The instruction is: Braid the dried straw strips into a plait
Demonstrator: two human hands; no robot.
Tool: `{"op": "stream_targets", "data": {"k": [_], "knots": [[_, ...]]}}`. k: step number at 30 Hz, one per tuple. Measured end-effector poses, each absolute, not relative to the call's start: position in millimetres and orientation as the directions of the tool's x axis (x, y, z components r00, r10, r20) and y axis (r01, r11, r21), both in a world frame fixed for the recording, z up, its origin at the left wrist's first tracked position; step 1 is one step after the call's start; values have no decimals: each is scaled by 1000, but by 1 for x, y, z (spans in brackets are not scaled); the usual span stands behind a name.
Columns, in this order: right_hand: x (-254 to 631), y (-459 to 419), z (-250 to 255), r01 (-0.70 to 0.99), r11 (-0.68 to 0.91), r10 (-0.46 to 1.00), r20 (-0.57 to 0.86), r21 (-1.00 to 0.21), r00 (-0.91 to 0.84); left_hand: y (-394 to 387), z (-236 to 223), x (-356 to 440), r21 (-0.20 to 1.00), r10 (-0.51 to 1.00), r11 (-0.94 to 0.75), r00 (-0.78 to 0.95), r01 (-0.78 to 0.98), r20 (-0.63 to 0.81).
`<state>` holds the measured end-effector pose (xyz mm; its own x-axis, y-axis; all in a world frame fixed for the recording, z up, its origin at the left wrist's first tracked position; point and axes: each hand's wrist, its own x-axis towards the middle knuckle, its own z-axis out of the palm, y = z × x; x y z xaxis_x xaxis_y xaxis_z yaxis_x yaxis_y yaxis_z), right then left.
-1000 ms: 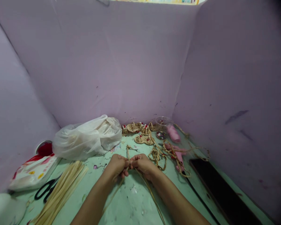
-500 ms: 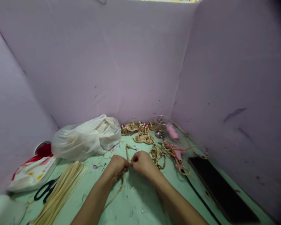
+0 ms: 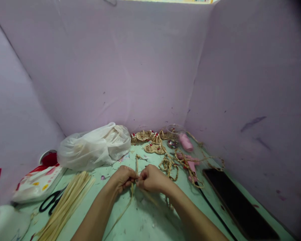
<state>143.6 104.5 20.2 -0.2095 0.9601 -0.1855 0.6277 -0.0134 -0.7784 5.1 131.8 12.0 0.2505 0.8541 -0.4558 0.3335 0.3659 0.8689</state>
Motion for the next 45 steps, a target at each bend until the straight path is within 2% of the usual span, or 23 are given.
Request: {"op": "stream_targets", "data": {"k": [3, 5, 7, 12, 19, 22, 25, 28, 32, 35, 38, 42, 45], "knots": [[155, 114, 27, 374, -159, 984, -179, -914, -18, 134, 13, 1, 881, 831, 371, 318, 295, -457], [156, 118, 29, 189, -242, 969, -226, -952, 103, 134, 12, 0, 888, 824, 363, 348, 284, -448], [152, 118, 27, 81, -319, 946, -313, -944, 77, 135, 10, 0, 897, 828, 346, 360, 276, -430], [131, 114, 12, 117, -369, 924, -377, -922, -57, 133, 9, 1, 908, 840, 332, 358, 257, -408], [127, 115, 5, 186, -367, 925, -380, -911, -35, 131, 12, 4, 912, 834, 321, 379, 257, -400], [128, 118, -1, 252, -350, 935, -355, -902, 27, 132, 11, 0, 896, 829, 295, 377, 333, -413], [129, 119, -6, 240, -358, 932, -359, -902, 38, 135, 14, -6, 815, 834, 233, 322, 531, -448], [129, 118, -6, 140, -396, 916, -401, -907, -3, 133, 22, -7, 741, 870, 154, 266, 653, -416], [129, 115, -4, -16, -436, 897, -433, -900, -85, 119, 34, 7, 577, 946, 40, 155, 815, -284], [129, 114, -5, -98, -457, 889, -453, -884, -64, 102, 40, 24, 425, 987, -2, 70, 905, -144], [131, 113, -6, -143, -463, 886, -452, -875, -101, 88, 40, 36, 346, 993, -37, 73, 937, -94], [133, 112, -6, -119, -463, 885, -451, -879, -115, 88, 39, 34, 361, 986, -93, 136, 928, -94], [136, 114, -4, -122, -472, 881, -463, -873, -100, 102, 42, 20, 512, 954, -27, 175, 858, -243]]}}
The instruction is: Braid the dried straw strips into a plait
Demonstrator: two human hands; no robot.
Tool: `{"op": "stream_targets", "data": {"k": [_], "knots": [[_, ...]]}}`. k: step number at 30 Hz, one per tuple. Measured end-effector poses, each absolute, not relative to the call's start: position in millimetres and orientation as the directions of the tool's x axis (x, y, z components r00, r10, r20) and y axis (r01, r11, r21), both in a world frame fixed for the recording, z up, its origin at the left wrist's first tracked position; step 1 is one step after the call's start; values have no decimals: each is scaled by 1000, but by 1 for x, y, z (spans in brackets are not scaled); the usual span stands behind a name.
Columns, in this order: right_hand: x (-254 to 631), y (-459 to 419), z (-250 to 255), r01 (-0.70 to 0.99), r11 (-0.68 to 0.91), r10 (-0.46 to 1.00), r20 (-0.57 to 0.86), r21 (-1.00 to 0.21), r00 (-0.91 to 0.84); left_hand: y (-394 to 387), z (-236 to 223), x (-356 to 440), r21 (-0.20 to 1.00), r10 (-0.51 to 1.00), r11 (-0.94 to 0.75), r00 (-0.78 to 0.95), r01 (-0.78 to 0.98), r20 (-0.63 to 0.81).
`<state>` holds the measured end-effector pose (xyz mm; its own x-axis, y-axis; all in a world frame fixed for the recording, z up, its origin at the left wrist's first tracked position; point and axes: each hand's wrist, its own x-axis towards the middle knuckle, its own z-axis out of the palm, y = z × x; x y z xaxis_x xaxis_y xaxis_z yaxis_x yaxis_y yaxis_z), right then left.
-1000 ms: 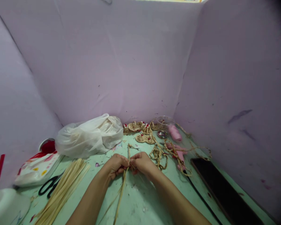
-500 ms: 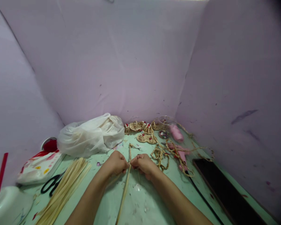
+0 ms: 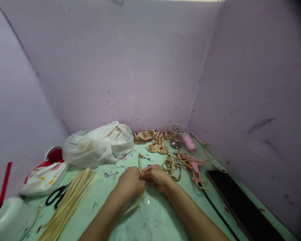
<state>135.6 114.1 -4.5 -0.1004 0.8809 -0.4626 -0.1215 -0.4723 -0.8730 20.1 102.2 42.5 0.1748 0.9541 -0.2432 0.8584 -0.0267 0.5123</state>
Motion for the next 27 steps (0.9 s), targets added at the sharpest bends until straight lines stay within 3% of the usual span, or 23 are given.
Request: {"op": "stream_targets", "data": {"k": [1, 5, 8, 12, 14, 17, 21, 27], "knots": [[137, 115, -4, -126, -477, 878, -466, -870, -109, 108, 44, 15, 581, 935, 38, 176, 813, -308], [140, 116, -6, -134, -489, 868, -466, -862, -172, 124, 44, 4, 809, 938, 280, 30, 517, -344], [142, 117, -7, -138, -486, 870, -462, -863, -174, 124, 36, 9, 842, 873, 379, 154, 385, -463], [145, 118, -6, -69, -469, 876, -453, -881, -165, 120, 27, 16, 848, 823, 412, 263, 333, -503], [145, 119, -6, 43, -410, 898, -412, -911, -155, 120, 26, 17, 821, 824, 417, 218, 390, -523], [144, 118, -8, 333, -193, 961, -247, -923, -127, 122, 23, 19, 774, 866, 382, 97, 504, -491], [141, 113, -4, 678, 8, 998, -39, -735, -54, 123, 17, 22, 792, 921, 289, 69, 537, -383], [137, 104, 13, 823, -7, 995, -83, -568, -49, 120, 19, 25, 785, 894, 384, 19, 486, -449]]}}
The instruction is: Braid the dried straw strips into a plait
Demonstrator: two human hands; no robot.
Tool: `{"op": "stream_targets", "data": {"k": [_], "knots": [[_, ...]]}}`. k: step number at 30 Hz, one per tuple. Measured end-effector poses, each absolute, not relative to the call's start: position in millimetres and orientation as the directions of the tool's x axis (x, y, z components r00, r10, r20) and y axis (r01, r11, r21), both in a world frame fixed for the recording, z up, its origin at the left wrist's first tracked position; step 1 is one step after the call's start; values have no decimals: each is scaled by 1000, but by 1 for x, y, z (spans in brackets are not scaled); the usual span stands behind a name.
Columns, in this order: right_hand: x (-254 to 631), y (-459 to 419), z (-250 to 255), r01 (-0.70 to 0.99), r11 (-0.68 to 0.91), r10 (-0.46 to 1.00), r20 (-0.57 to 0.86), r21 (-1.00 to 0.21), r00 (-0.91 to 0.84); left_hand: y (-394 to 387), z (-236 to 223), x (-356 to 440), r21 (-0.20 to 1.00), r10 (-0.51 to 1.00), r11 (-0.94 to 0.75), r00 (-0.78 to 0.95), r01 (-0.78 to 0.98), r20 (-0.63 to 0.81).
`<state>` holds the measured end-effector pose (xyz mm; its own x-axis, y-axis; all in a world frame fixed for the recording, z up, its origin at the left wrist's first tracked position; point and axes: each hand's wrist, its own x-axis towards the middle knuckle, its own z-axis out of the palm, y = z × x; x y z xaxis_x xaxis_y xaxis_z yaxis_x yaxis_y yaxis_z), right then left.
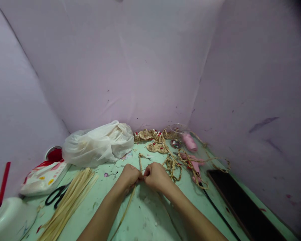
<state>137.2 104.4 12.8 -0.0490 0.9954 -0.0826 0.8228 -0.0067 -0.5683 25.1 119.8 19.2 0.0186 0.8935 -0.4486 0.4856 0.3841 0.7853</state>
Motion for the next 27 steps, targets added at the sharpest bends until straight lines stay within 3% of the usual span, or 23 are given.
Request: {"op": "stream_targets", "data": {"k": [4, 8, 10, 12, 14, 17, 21, 23, 27], "knots": [[127, 93, 26, 889, 61, 997, -14, -453, -75, 121, 17, 21, 789, 839, 490, 48, 370, -543], [124, 85, 38, 923, 127, 990, -15, -364, -142, 124, 12, 13, 839, 861, 424, 135, 342, -491], [131, 88, 40, 891, 144, 983, -39, -432, -177, 126, 10, 9, 850, 864, 395, 176, 348, -473], [141, 95, 38, 807, 100, 984, -61, -581, -166, 127, 10, 6, 851, 845, 400, 224, 340, -486], [150, 104, 33, 688, -16, 993, -93, -726, -75, 128, 10, 3, 860, 822, 399, 291, 318, -489], [152, 113, 25, 437, -235, 967, -254, -868, 15, 130, 9, 0, 878, 805, 387, 361, 283, -471], [140, 110, 18, 192, -378, 901, -407, -906, -148, 131, 7, -1, 887, 795, 381, 398, 262, -458], [135, 108, 14, 186, -373, 891, -407, -909, -201, 131, 7, 0, 890, 793, 367, 409, 269, -451], [134, 111, 3, 262, -341, 922, -376, -902, -94, 129, 13, 2, 871, 814, 295, 374, 393, -444]]}}
